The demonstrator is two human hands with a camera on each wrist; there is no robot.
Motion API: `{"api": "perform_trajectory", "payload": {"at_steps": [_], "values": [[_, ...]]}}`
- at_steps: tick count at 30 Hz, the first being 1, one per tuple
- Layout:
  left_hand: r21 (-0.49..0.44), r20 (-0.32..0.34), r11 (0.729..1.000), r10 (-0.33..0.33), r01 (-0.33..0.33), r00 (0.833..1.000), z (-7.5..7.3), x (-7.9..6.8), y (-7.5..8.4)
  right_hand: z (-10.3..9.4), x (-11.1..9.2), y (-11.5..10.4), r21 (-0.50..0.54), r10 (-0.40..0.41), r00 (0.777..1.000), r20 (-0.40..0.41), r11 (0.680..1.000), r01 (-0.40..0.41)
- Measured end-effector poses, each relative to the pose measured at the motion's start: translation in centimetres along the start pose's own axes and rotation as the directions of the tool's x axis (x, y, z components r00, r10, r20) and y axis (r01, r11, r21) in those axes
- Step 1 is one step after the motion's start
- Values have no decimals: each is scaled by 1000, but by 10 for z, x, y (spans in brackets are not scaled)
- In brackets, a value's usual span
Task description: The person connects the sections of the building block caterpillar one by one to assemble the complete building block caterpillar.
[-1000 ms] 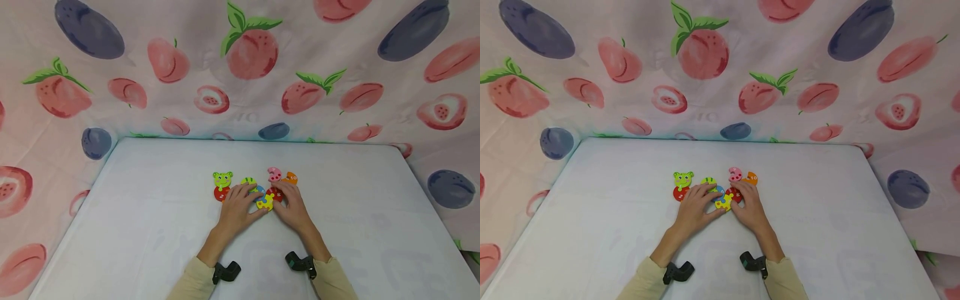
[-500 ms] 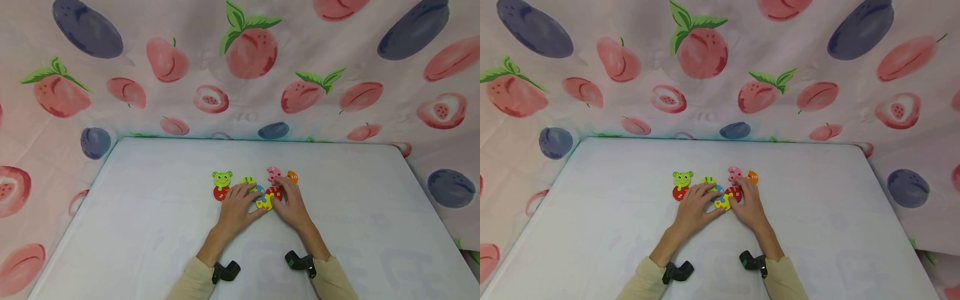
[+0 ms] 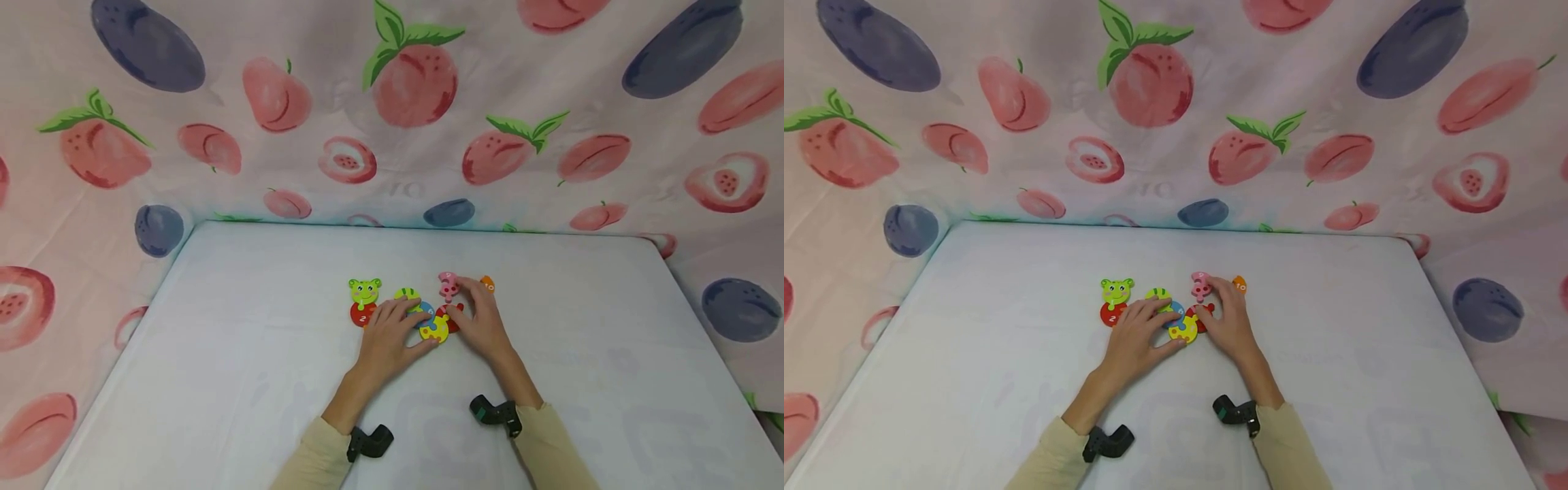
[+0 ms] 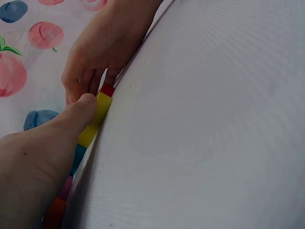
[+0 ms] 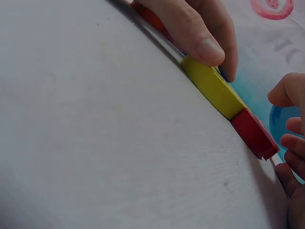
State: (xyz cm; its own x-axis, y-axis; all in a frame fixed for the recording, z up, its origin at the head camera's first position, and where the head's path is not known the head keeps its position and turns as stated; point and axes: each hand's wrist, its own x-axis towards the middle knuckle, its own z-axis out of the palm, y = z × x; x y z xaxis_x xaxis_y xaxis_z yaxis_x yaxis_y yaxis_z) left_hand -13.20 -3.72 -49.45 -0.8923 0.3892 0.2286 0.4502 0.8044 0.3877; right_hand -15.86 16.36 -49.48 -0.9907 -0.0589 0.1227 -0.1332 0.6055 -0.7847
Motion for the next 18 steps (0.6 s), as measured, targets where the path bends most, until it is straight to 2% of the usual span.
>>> {"api": "perform_trajectory", "payload": {"at_steps": [8, 18], "values": [[2, 11, 1000, -6, 6, 1000, 0, 0, 1, -4, 16, 8, -24, -35, 999, -7, 999, 35], [8, 12, 1000, -6, 6, 1000, -2, 1, 1, -2, 27, 12, -110, -58, 998, 37, 992, 62]]}}
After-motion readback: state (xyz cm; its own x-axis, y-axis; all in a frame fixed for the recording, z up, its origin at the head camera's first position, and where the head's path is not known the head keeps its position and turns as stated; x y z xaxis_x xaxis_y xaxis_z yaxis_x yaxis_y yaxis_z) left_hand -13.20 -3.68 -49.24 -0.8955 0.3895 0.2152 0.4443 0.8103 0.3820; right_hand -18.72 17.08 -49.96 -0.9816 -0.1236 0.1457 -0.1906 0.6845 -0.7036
